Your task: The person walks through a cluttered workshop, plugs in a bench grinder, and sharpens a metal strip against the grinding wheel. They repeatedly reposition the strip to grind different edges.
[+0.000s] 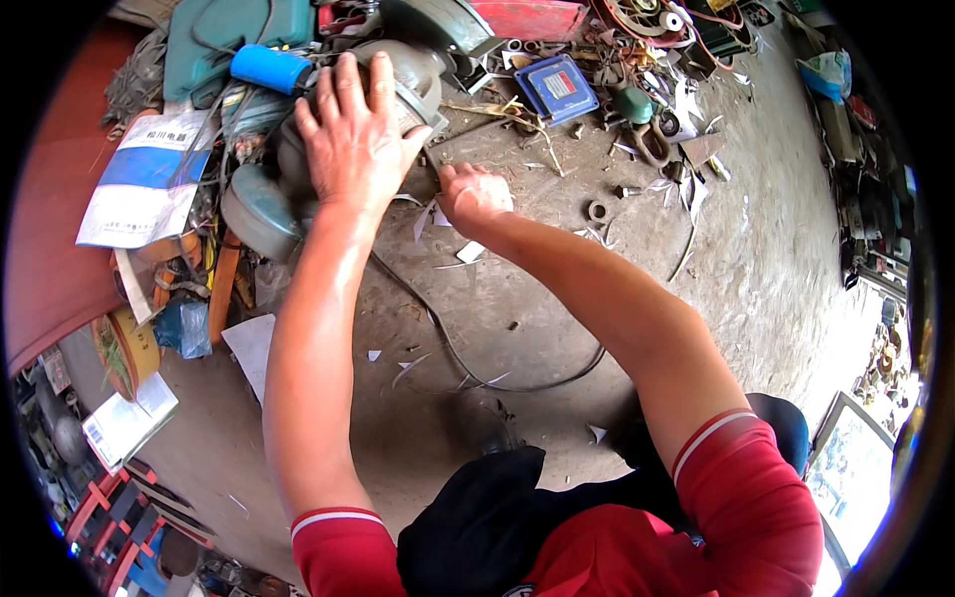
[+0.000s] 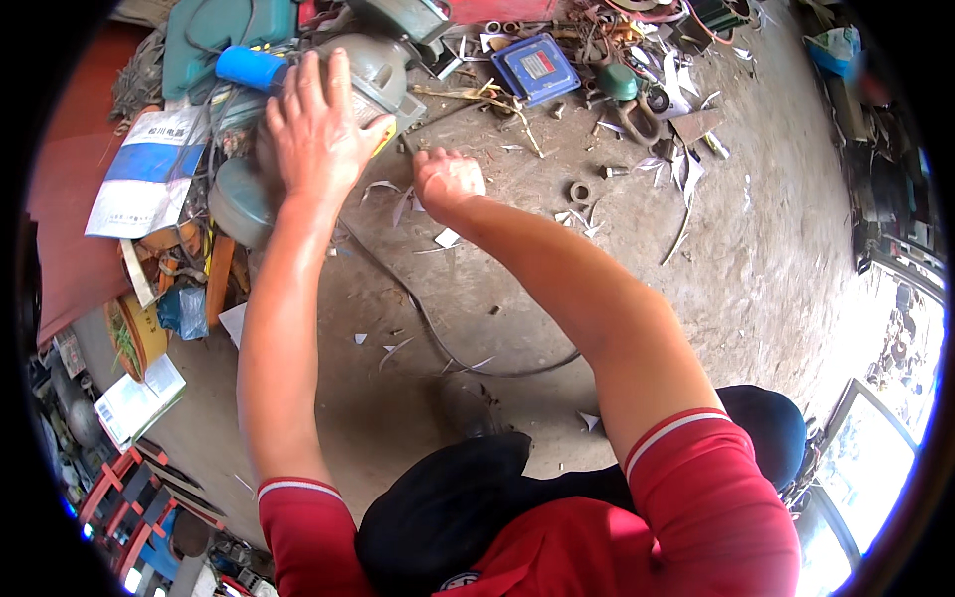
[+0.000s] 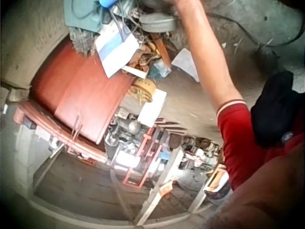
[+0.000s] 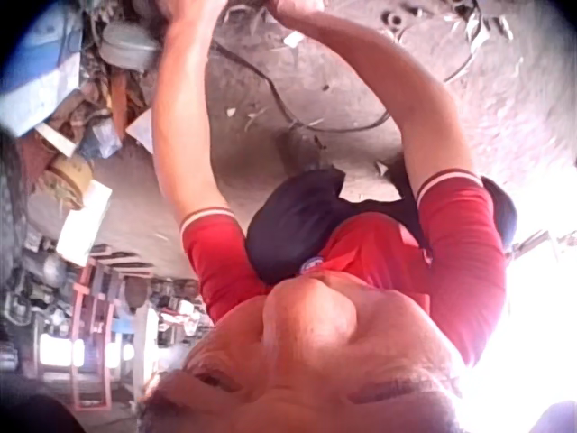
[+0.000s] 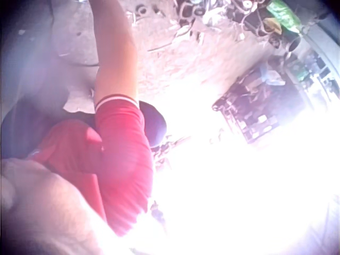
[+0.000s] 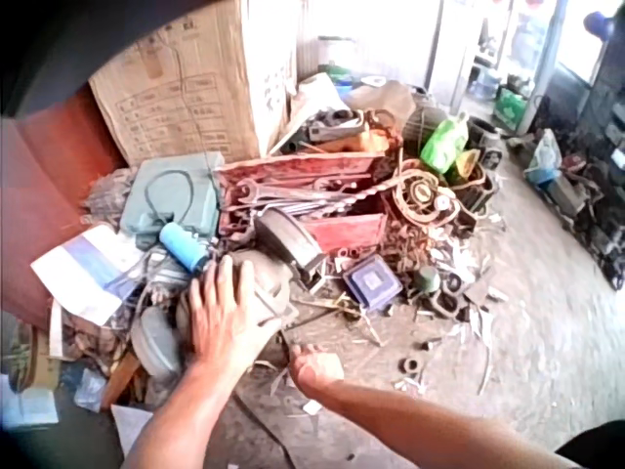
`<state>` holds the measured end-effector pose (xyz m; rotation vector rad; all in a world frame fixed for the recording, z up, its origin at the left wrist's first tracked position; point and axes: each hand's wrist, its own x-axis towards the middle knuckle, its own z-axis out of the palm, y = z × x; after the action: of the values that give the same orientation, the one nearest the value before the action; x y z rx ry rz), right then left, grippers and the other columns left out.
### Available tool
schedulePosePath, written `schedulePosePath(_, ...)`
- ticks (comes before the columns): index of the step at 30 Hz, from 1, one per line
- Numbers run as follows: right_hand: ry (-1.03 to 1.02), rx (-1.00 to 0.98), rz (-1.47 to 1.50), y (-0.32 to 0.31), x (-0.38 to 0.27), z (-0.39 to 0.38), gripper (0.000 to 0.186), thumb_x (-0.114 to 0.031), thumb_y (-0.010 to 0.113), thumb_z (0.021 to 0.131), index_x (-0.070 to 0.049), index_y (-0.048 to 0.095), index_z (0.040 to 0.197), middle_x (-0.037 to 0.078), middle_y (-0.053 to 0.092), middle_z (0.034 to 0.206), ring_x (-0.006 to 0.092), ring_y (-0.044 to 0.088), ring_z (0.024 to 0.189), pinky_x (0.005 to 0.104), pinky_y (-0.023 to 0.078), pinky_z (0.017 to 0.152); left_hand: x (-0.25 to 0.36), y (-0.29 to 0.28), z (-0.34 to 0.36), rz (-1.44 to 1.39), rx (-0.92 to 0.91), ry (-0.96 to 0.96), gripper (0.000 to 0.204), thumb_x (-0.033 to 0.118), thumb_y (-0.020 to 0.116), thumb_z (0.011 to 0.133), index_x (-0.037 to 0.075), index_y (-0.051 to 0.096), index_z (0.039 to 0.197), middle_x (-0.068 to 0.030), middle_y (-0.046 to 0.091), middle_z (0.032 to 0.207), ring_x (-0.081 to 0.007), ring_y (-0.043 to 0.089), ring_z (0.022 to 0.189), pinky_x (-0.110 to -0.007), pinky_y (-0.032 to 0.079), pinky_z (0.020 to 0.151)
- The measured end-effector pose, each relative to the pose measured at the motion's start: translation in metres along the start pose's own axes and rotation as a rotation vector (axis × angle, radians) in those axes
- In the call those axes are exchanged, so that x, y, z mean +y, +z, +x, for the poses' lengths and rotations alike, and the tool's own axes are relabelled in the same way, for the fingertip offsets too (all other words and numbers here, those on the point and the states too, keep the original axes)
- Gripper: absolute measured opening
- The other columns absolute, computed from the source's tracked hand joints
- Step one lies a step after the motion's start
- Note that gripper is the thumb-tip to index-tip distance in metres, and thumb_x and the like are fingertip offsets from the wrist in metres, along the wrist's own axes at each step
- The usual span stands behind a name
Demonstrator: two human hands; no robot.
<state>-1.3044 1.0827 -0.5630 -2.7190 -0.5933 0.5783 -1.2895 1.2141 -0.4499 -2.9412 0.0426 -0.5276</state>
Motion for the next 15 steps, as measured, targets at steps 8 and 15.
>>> schedulePosePath(8, 0.140, -0.112, 0.092, 0.000, -0.008, 0.009, 0.023, -0.014, 0.042, 0.087, -0.003, 0.054, 0.103, 0.016, 0.061, 0.104, 0.0290, 0.062, 0.096, 0.0374, 0.051, 0.077, -0.005, 0.006, 0.004, -0.039, 0.110, 0.073, 0.085, 0.051, 0.075, 0.059, 0.016, 0.040, 0.127, -0.0156, 0.045, 0.125, -0.0354, 0.045, 0.114, -0.052, 0.039, 0.090)
schedulePosePath(15, 0.113, -0.150, 0.023, -0.011, 0.003, 0.003, 0.022, -0.012, 0.046, 0.085, -0.003, 0.057, 0.102, 0.015, 0.064, 0.100, 0.0277, 0.063, 0.094, 0.0361, 0.051, 0.076, 0.032, -0.005, 0.016, -0.184, -0.039, -0.021, 0.088, 0.039, 0.077, 0.060, 0.007, 0.036, 0.131, -0.0173, 0.038, 0.133, -0.0337, 0.038, 0.121, -0.048, 0.031, 0.100)
